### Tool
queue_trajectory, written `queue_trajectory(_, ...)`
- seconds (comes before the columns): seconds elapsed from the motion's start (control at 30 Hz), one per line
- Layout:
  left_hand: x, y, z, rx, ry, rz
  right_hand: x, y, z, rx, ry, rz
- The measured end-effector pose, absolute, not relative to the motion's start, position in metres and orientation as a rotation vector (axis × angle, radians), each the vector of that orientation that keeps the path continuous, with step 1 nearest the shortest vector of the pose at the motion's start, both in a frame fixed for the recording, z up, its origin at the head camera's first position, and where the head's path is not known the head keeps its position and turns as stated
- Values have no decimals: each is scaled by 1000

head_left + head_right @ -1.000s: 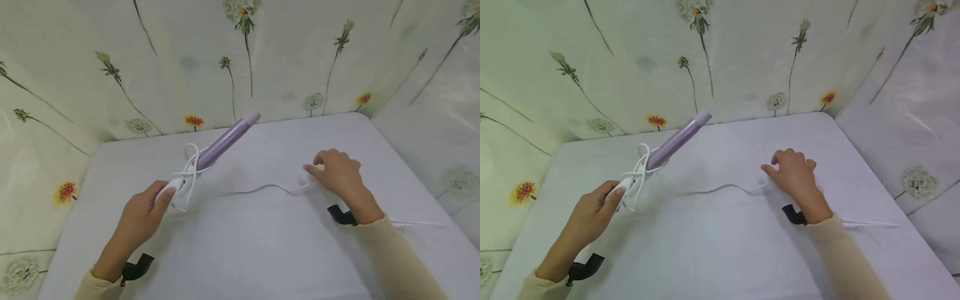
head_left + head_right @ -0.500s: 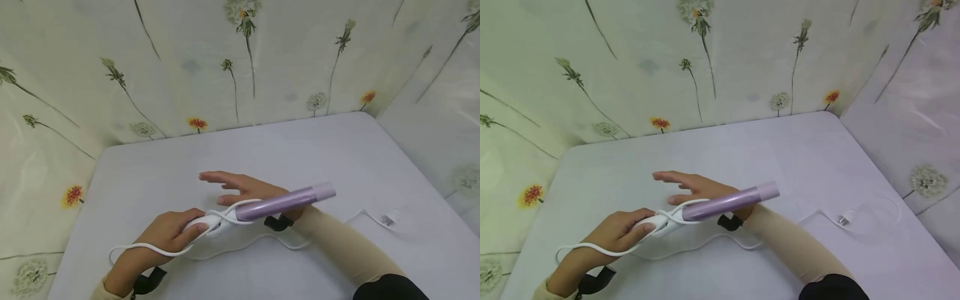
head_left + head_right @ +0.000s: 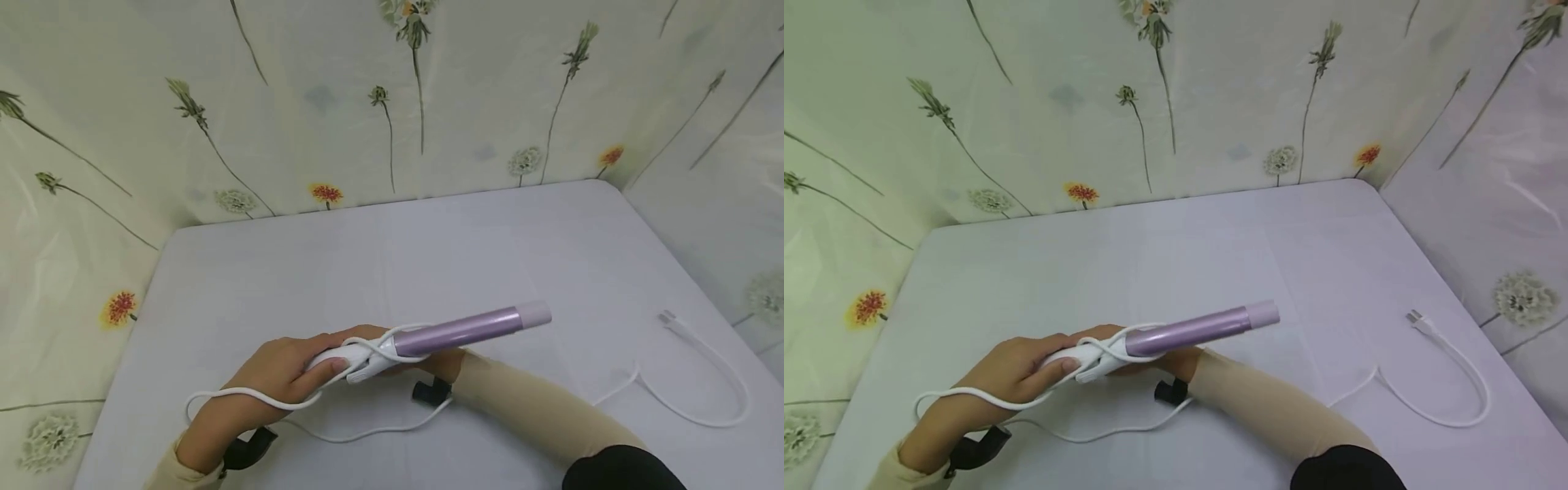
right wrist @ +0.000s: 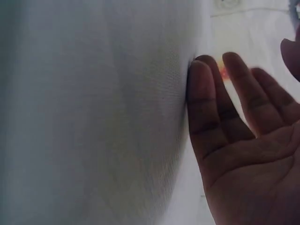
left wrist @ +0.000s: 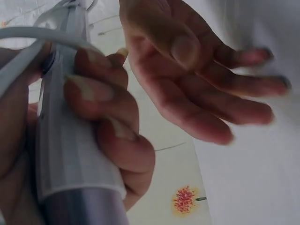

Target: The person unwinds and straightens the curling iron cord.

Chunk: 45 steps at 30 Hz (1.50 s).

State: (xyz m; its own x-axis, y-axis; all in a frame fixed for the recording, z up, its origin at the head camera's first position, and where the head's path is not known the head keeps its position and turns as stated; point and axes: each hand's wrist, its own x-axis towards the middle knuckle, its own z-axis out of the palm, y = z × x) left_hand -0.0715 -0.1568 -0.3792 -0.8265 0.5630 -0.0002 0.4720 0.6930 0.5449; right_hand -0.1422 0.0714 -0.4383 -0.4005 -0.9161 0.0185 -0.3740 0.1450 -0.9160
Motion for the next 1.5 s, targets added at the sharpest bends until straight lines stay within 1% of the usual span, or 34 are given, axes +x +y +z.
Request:
queue_trajectory(0.13,-77,-159,-383,773,2766,928,-130,78,-411,-1149,1929,-1282)
queue_trajectory(0.2,-80,-160,-384,746,2778,968,-128,84,-406,-1099,1987,-1361)
queue_trajectory(0.27,-81,-160,-385,720,2785,987,-128,92,-408,-1059,2045,-1457)
queue_trajectory(0.37,-82,-158,-386,679,2784,999,-132,100,-421,-1008,2095,-1595)
queue_trajectory(0.47,-83,-154,-387,636,2770,1030,-133,103,-435,-910,2053,-1635)
queue_trajectory(0.53,-84,-152,-388,607,2755,1073,-132,101,-439,-893,1971,-1632)
queue_trajectory(0.73,-91,-150,-392,550,2706,1277,-129,98,-435,-938,1904,-1645)
queue_trajectory(1.07,-91,-156,-397,504,2678,1355,-148,124,-419,-707,2159,-1923)
queue_trajectory(1.3,-90,-160,-399,475,2756,1293,-161,156,-412,-452,2264,-1975)
queue_trajectory(1.5,-97,-169,-405,445,2841,1075,-177,199,-408,-155,2448,-1793)
